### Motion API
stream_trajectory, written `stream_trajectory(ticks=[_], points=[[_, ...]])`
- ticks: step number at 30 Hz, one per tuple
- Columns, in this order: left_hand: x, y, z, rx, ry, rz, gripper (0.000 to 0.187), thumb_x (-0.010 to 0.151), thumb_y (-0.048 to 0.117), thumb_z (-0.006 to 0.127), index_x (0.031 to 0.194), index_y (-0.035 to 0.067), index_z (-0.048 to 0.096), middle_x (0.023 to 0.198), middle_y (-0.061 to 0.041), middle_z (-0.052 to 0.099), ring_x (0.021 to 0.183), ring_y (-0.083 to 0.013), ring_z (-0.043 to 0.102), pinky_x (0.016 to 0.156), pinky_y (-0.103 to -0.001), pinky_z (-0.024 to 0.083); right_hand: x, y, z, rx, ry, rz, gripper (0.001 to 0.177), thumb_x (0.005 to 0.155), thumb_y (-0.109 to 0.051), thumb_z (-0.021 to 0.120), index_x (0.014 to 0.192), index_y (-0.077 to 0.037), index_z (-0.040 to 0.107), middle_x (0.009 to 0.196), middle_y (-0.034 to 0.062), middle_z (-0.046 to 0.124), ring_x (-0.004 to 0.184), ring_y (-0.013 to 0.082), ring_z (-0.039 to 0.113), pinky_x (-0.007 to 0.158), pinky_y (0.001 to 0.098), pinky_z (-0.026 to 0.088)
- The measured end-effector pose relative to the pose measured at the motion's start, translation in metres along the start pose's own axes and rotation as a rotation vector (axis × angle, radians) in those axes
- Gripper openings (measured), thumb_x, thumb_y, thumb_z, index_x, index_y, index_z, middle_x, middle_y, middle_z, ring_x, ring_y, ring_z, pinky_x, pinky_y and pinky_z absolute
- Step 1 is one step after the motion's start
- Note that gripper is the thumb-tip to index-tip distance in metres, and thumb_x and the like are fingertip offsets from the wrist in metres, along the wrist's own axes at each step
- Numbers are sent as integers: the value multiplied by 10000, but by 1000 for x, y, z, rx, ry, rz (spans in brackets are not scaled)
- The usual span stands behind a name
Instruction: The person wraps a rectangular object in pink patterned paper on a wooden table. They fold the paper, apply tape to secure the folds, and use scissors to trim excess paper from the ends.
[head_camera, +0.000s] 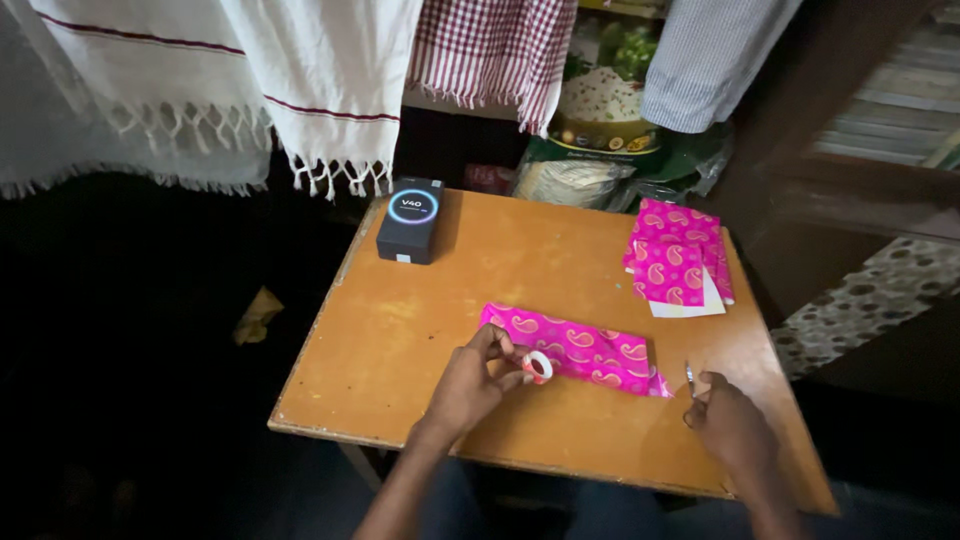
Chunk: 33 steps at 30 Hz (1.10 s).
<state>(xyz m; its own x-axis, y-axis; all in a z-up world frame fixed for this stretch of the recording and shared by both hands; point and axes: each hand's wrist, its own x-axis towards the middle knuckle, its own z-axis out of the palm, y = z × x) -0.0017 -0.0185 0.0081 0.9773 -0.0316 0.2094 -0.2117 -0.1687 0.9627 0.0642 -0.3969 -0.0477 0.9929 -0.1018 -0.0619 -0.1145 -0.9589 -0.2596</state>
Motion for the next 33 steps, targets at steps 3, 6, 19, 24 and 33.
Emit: stream_trajectory(ticks=[3, 6, 19, 24, 33], points=[[-1, 1, -2, 30, -14, 34, 361, 814, 12, 809, 963, 66, 484, 989, -129, 759, 1081, -210, 758, 904, -341, 579, 7, -9, -7, -92, -54, 11, 552, 861, -276, 676, 1359, -98, 519, 1088, 176, 756, 1063, 364, 726, 926, 494, 568], [-5, 0, -4, 100, -17, -70, 344, 817, 1, 782, 976, 78, 487, 1006, -104, 765, 1055, -216, 761, 869, -349, 578, 7, -23, -9, -220, -79, 11, 599, 875, -347, 705, 1365, -76, 494, 1098, 186, 740, 1066, 359, 723, 933, 500, 558], [4, -47, 23, -772, -137, -314, 211, 902, 34, 653, 1002, -8, 472, 965, -145, 728, 936, -255, 735, 832, -387, 584, -24, -32, 12, 61, -25, -70, 321, 913, -289, 637, 1178, -116, 585, 995, 141, 748, 991, 342, 715, 848, 478, 551], [-4, -29, 30, 81, -170, -28, 301, 843, 38, 722, 1038, 72, 495, 938, -140, 733, 915, -235, 765, 816, -353, 576, -25, -44, 18, 212, -106, -111, 228, 918, -294, 591, 1036, -120, 680, 932, 135, 757, 907, 306, 750, 816, 443, 572], [-11, -16, 14, 248, -122, -209, 367, 805, 103, 801, 1029, 75, 511, 1038, -168, 727, 978, -332, 722, 858, -393, 540, -34, -28, 37, 430, 38, -40, 248, 986, -298, 560, 1012, -75, 664, 840, 142, 740, 804, 251, 756, 740, 395, 556]])
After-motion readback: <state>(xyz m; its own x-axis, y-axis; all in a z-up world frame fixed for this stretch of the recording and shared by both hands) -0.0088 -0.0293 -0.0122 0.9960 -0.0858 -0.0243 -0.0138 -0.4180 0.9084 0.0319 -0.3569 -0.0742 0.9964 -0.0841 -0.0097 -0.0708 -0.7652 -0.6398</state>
